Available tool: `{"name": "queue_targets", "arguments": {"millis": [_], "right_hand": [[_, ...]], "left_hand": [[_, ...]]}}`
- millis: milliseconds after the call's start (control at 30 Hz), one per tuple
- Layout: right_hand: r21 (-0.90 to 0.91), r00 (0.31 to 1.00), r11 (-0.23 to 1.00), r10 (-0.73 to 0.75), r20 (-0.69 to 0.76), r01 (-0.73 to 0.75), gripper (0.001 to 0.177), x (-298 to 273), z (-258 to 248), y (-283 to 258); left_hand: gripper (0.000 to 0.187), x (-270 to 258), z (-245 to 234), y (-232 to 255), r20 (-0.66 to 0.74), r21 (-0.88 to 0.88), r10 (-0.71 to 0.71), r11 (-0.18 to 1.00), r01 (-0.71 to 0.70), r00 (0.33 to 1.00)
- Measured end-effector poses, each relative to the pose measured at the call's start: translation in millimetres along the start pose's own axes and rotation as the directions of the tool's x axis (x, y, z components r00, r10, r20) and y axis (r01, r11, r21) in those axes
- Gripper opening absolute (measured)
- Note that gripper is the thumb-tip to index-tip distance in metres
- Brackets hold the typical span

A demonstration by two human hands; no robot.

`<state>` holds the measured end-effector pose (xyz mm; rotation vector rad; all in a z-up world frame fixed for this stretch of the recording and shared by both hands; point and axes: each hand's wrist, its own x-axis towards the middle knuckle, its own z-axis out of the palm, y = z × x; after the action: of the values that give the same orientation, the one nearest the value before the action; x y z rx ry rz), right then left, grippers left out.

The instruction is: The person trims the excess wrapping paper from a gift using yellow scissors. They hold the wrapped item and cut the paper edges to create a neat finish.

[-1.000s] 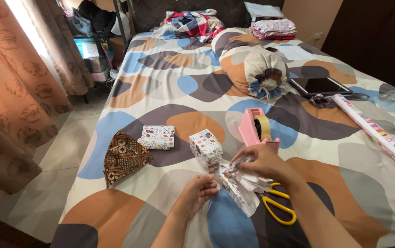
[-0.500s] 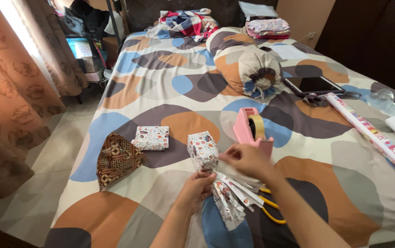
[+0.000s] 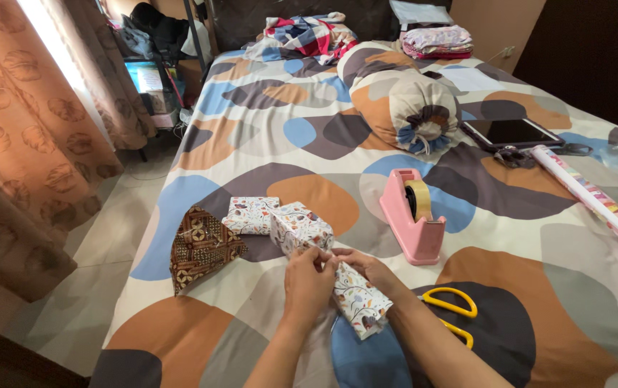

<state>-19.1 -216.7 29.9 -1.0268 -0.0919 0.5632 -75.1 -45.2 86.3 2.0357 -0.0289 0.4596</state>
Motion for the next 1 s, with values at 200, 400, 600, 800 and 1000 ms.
{"name": "queue_targets", "arguments": {"millis": [200, 400, 600, 800, 1000], "right_hand": [[-0.540, 0.952, 0.840, -0.123, -0.279, -0.050, 0.035, -32.1, -1.5, -5.5], [-0.806, 0.917, 0.589, -0.349, -0.190, 0.057, 0.035, -85.6, 2.9, -11.4], [-0.887, 0.908, 0.390, -0.413, 0.070, 0.246, 0.058, -130.2, 39.1, 6.0], [-0.957, 0.806, 0.218, -0.591, 0.025, 0.190, 0.044, -124.1, 75.5, 2.0], [-0.962, 0.782, 0.123, -0.612, 0.119, 0.243, 0.018, -93.4, 86.1, -38.8]], "left_hand": [[0.016, -9.2, 6.9, -25.0, 0.028, 0.029, -0.112, 0.993, 0.111, 0.993], [0.018, -11.9, -8.2, -33.9, 0.024, -0.037, -0.191, 0.981, 0.191, 0.981], [0.058, -71.0, -18.3, -7.5, -0.007, -0.116, -0.081, 0.990, 0.079, 0.997], [0.070, -101.7, -14.0, 11.4, -0.077, -0.036, 0.361, 0.931, -0.364, 0.929], [0.045, -66.1, -32.7, -2.2, -0.034, -0.085, 0.297, 0.950, -0.299, 0.954]]}}
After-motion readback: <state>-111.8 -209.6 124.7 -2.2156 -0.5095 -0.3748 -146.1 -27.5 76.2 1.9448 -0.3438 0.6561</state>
